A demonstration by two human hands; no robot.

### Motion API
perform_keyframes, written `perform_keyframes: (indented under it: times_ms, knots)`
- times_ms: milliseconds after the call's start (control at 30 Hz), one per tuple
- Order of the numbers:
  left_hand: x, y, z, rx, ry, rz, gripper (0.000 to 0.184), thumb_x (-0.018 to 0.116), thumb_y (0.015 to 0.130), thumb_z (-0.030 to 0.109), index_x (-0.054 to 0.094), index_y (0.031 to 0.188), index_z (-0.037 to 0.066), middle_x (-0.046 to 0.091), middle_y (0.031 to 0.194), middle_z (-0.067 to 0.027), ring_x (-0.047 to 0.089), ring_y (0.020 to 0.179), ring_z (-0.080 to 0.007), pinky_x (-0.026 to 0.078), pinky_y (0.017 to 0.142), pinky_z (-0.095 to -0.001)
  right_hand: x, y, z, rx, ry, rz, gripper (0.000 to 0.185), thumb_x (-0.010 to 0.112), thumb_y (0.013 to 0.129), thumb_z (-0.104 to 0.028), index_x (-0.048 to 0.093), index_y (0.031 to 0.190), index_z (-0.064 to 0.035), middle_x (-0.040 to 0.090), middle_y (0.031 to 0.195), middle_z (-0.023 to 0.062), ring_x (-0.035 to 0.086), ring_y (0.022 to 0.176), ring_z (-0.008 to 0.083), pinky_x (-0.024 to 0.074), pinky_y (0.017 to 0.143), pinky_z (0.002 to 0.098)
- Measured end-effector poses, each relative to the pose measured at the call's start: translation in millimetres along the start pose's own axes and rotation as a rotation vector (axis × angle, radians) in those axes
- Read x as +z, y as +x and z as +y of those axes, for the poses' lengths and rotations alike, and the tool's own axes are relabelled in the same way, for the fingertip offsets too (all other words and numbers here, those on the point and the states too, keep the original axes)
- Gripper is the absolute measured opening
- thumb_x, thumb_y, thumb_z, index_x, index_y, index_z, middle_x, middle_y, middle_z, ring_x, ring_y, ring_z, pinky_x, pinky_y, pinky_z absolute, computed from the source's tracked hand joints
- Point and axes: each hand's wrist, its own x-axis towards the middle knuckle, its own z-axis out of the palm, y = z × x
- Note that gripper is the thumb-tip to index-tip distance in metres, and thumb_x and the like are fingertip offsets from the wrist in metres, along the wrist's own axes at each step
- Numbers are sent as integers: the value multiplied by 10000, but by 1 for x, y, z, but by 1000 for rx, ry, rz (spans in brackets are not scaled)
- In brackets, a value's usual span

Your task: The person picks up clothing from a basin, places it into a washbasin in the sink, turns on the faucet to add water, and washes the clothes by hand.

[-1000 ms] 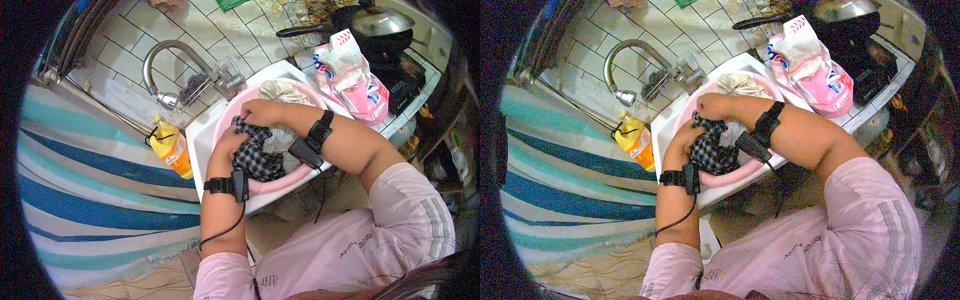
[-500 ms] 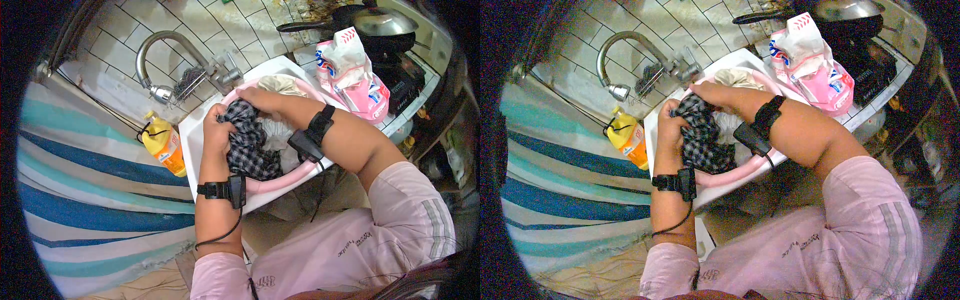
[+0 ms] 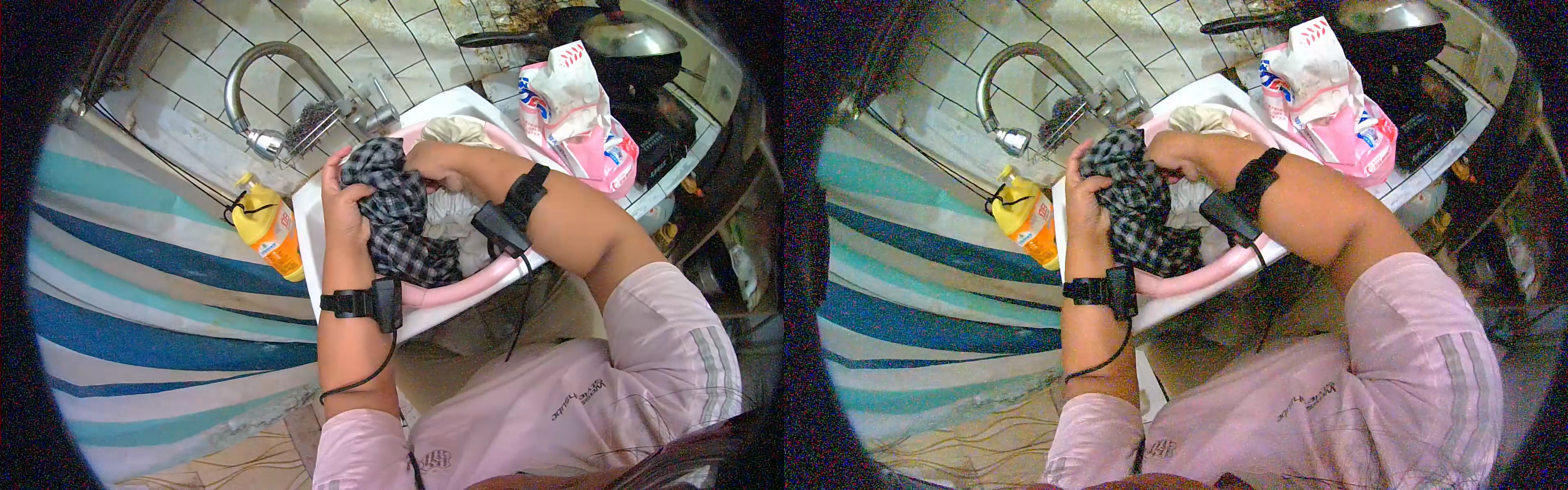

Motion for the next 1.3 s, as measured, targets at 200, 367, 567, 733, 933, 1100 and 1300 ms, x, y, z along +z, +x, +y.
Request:
perform_keyframes:
  times_ms: [200, 367, 567, 733, 933, 1100, 1300]
  knots:
    - [0, -1, -1, -230, -51, -58, 577, 624, 741, -14, 416, 1278, 11, 557, 1028, -106, 568, 924, -211, 479, 801, -333, -2, -16, -20, -29, 579, 235, 175, 486, 826, -233, 578, 794, -87, 570, 769, 37, 537, 652, 146, 449, 561, 321]
    - [6, -4, -2, -223, 16, 18, 673, 601, 717, -81, 327, 1321, 32, 557, 1016, -130, 574, 919, -211, 488, 781, -338, -5, -31, -32, -151, 882, 317, 120, 509, 860, -249, 527, 828, -135, 472, 735, -23, 436, 607, 88, 404, 536, 255]
    - [16, -11, 1, -96, 155, -214, 754, 534, 632, -150, 332, 1327, 61, 553, 1119, -156, 586, 966, -238, 509, 805, -332, -4, -47, -50, -89, 690, 184, 292, 614, 814, -290, 574, 984, -57, 587, 892, 32, 553, 763, 144, 457, 663, 283]
    - [14, -11, -7, -78, 201, -254, 814, 623, 613, -106, 301, 1340, 69, 532, 1136, -157, 568, 986, -224, 494, 828, -328, 0, -24, -27, -223, 308, 291, 377, 632, 792, -306, 621, 1010, 1, 655, 911, 133, 616, 795, 226, 477, 730, 342]
    - [13, -13, -25, -93, 687, -184, 967, 785, 582, 82, 226, 1369, 30, 442, 1274, -172, 480, 1134, -266, 386, 957, -360, 6, -22, -28, -380, 143, 518, 380, 610, 828, -325, 587, 1041, -11, 641, 917, 158, 604, 820, 242, 473, 751, 341]
    - [-7, -3, -31, -132, 712, -248, 683, 788, 580, 156, 507, 1178, -16, 614, 1093, -140, 582, 1027, -270, 438, 880, -359, 29, -43, -42, -821, -218, 432, 344, 627, 822, -344, 535, 923, -29, 563, 820, 111, 560, 808, 252, 445, 756, 347]
    - [23, -8, -3, -163, 1275, -263, 441, 712, 618, 151, 593, 1006, -20, 644, 974, -191, 609, 946, -322, 457, 827, -370, 21, -39, -48, -488, -467, 461, 319, 532, 851, -349, 583, 823, -35, 588, 879, 171, 567, 846, 371, 458, 728, 435]
